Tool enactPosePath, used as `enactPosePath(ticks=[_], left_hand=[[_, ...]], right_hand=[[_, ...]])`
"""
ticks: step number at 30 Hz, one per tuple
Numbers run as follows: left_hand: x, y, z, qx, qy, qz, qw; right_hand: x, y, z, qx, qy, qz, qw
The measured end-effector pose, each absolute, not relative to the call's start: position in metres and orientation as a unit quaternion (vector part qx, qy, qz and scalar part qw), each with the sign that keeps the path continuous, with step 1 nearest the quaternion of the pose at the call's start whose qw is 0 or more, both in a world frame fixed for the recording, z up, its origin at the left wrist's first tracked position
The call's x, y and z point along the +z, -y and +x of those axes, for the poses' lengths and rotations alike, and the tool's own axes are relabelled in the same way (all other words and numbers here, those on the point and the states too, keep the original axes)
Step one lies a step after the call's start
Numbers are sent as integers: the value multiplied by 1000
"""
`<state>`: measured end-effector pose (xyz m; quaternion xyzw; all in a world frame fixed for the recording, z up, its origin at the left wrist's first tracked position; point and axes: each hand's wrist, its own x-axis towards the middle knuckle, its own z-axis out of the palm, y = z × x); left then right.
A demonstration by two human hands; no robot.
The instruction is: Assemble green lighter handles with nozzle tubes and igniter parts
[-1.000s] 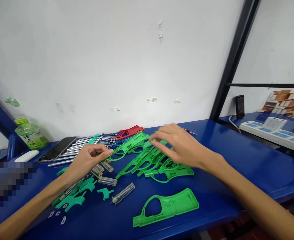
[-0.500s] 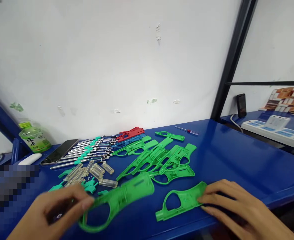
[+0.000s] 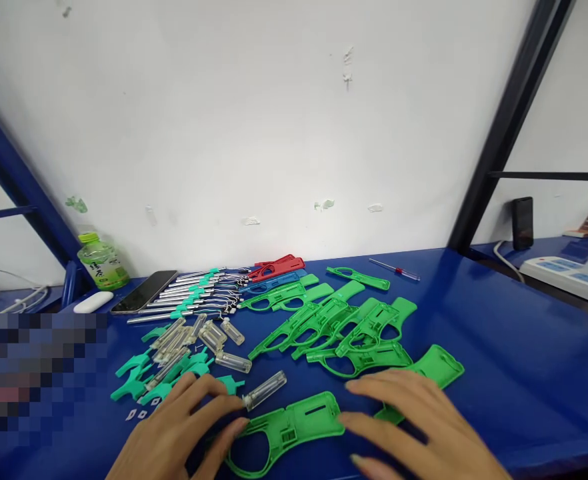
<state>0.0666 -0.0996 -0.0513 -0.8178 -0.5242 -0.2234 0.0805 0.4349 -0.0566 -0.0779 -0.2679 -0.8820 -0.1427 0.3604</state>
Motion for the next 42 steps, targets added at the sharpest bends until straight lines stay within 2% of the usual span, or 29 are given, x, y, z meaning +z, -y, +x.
enactPosePath(ticks=[5,10,16,25,33,42], left_hand=[[-14,67,17,-153,623,-757,123],[19,16,-51,-51,681,-718,137],[14,-9,-81,40,696,-705,126],[3,-13,-87,79,662,-730,150],[13,6,-82,39,666,-709,228],[32,50,-69,-77,670,-687,270]], right_hand=[[-50,57,378,-166,900,-217,340],[-51,52,374,-152,891,-231,360],[-69,47,380,-111,895,-219,373],[-52,51,372,-97,890,-232,379],[-52,53,373,-95,894,-239,368],[-74,45,384,-61,900,-224,368]])
